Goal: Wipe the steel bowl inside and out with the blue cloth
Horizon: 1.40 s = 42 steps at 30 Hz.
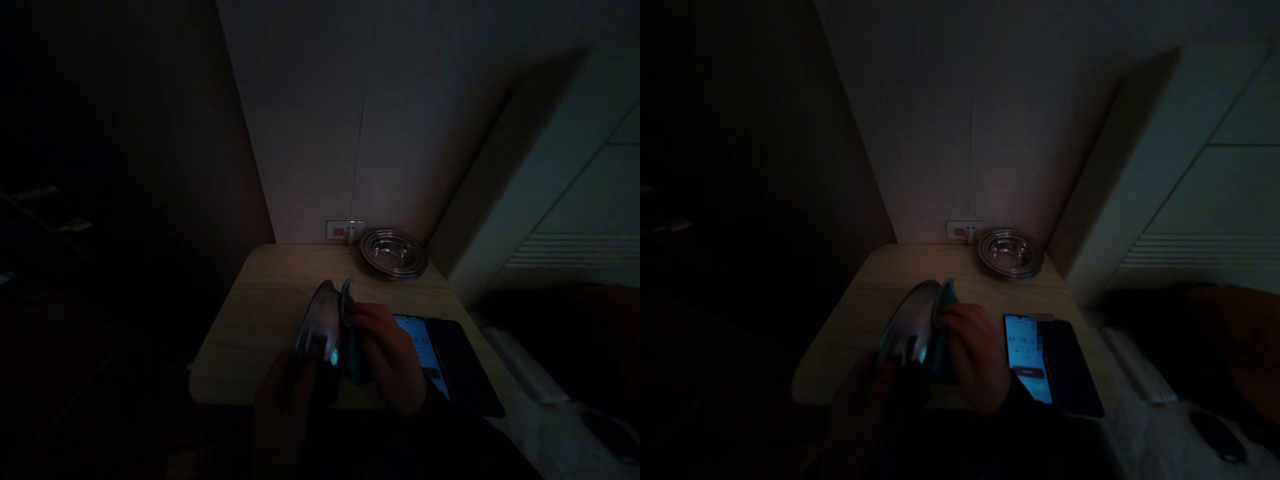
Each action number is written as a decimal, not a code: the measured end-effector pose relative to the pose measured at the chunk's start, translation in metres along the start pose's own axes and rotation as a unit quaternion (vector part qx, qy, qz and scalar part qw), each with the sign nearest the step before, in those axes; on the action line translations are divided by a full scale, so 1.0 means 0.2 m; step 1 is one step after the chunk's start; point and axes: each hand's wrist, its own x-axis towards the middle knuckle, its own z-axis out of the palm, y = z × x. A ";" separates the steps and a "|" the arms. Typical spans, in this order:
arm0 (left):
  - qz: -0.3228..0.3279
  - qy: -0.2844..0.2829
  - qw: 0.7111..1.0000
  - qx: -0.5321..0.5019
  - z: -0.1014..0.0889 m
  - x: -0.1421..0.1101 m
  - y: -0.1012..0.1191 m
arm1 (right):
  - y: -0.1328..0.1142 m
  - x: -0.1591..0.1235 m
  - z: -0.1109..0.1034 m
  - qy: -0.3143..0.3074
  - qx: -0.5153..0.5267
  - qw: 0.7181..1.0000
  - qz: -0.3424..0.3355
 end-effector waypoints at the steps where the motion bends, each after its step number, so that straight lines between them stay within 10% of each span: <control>1: 0.003 -0.011 1.000 0.001 0.00 0.01 0.01 | -0.02 -0.01 0.00 0.006 -0.012 1.000 -0.017; 7: 0.024 -0.042 0.999 0.006 0.01 0.02 0.01 | -0.07 0.03 0.01 -0.047 -0.076 0.979 -0.185; 42: 0.035 -0.016 0.999 -0.010 0.03 -0.03 -0.03 | -0.06 0.16 0.02 -0.085 -0.022 0.977 -0.193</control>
